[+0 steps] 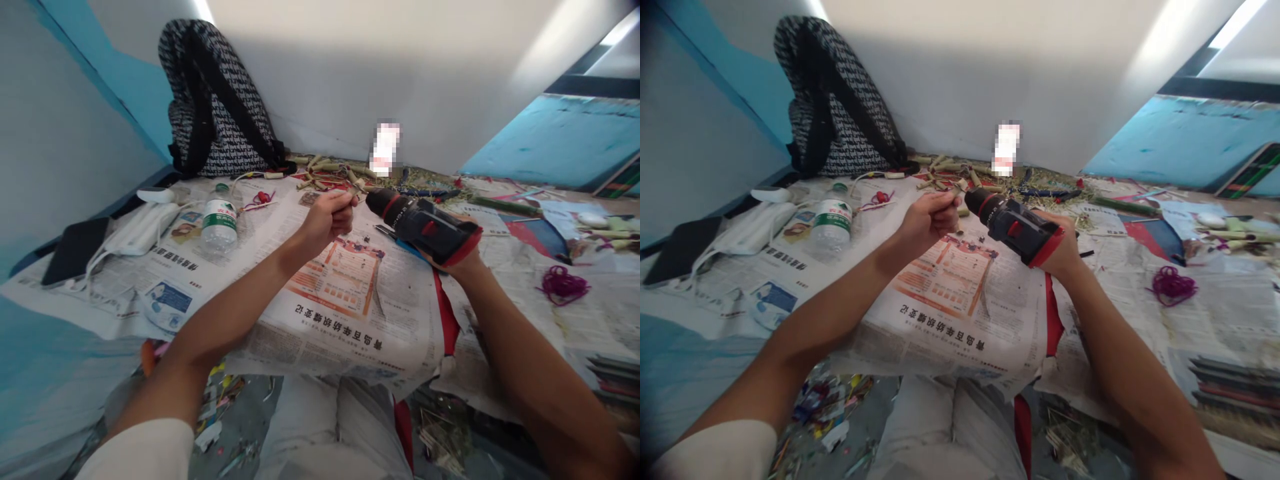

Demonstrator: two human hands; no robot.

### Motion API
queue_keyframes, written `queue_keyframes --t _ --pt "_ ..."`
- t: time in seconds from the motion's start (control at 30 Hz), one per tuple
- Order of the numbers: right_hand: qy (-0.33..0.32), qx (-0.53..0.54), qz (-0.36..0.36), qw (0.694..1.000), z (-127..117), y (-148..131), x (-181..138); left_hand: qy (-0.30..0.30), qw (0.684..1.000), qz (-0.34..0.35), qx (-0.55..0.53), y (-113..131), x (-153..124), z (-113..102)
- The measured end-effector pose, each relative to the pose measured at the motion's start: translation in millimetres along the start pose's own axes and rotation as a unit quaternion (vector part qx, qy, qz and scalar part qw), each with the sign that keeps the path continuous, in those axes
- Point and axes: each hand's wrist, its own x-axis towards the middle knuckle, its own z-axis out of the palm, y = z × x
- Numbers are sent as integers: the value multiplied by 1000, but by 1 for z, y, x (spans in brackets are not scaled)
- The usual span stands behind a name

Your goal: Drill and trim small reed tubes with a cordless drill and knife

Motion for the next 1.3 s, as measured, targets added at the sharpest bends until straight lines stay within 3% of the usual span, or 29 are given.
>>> queue_keyframes --t 0.23,0.87,1.13,1.3 --pt "-28 -31 17 999 3 8 -6 13 1000 -9 -5 -5 2 2" --pt "15 -38 33 999 12 -2 -6 32 999 3 -14 -4 0 5" --pt "19 -17 -1 1000 12 -7 0 41 999 9 -6 -3 -2 8" --pt "5 -38 18 999 12 -4 -4 58 998 2 5 -1 -2 9"
